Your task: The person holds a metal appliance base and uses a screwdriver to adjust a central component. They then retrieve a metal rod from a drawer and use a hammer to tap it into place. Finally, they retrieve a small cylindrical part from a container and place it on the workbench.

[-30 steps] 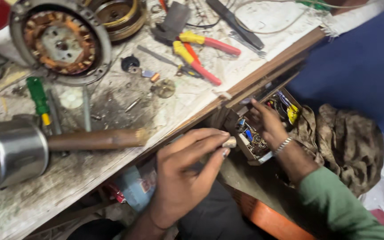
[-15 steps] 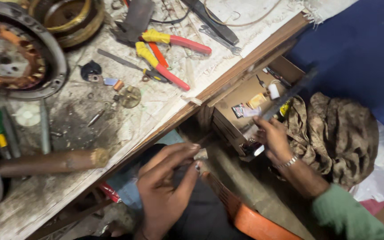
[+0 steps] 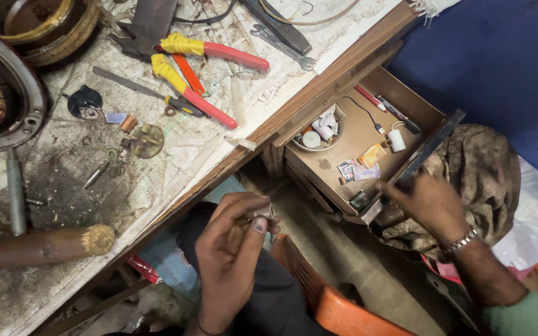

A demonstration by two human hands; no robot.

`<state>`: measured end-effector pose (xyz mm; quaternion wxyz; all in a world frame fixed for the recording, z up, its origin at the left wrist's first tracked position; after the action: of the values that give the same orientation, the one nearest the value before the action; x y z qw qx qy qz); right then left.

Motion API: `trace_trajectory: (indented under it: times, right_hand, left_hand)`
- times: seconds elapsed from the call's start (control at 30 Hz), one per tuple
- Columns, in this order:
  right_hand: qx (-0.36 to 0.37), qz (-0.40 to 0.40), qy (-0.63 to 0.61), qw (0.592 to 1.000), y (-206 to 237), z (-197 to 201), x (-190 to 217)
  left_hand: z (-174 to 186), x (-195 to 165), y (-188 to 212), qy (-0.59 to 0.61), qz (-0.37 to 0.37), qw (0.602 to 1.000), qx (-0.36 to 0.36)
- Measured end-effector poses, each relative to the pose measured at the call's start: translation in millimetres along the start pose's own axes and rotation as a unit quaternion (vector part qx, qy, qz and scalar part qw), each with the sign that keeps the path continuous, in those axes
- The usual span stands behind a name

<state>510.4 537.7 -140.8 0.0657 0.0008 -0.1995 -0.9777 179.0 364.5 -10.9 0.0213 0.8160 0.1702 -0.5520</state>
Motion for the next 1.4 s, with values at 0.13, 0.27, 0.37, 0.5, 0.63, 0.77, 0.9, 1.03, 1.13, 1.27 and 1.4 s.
trace_trajectory:
  times: [0.13,0.27,0.37,0.5,0.63,0.77,0.9,1.03,1.13,1.27,1.4]
  right_hand:
    - [-0.154,0.044,-0.036,0.986,-21,42,43]
    - [-0.087,0.086,-0.19,0.974,-88,19,81]
    - [0.057,0.07,-0.319,0.944,-136,-22,86]
    - [0.158,0.045,-0.531,0.831,-166,-50,79]
    - [0.083,-0.017,-0.477,0.875,-159,-41,53]
    - [0.029,0.022,-0.383,0.923,-122,-14,23]
    - [-0.025,0.066,-0.296,0.953,-79,20,-7]
    - [-0.061,0.153,-0.36,0.918,-28,57,2]
    - [-0.05,0.148,-0.41,0.899,11,77,25]
    - [0.008,0.215,-0.479,0.851,46,103,68]
    - [0.031,0.258,-0.409,0.875,57,129,98]
  left_hand:
    - [-5,14,1,0.047,0.031,0.998,-0.005]
    - [-9,22,5,0.026,0.066,0.997,-0.007]
    - [-10,26,5,0.037,0.09,0.995,-0.007]
    - [-10,54,4,0.16,0.195,0.967,-0.037]
    - [-19,94,8,0.296,0.277,0.914,-0.033]
    - [-17,143,1,0.271,0.325,0.902,-0.087]
    - [-18,161,-3,0.221,0.333,0.912,-0.095]
    - [-25,146,-3,0.091,0.306,0.947,-0.027]
    - [-34,120,-1,0.142,0.253,0.954,0.069]
    - [-28,87,-2,0.204,0.173,0.96,0.079]
    - [-7,65,1,0.165,0.15,0.973,0.053]
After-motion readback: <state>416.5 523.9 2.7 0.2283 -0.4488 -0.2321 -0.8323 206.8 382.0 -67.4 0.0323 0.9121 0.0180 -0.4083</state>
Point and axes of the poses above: each hand's wrist, its own y-axis away from the middle knuckle, its own z-axis out of the back of the hand, x = y × z, the point moved 6 cm from there along -y, towards the middle knuckle, and after that the axes turned 8 degrees about y, right-handed, at the moved point
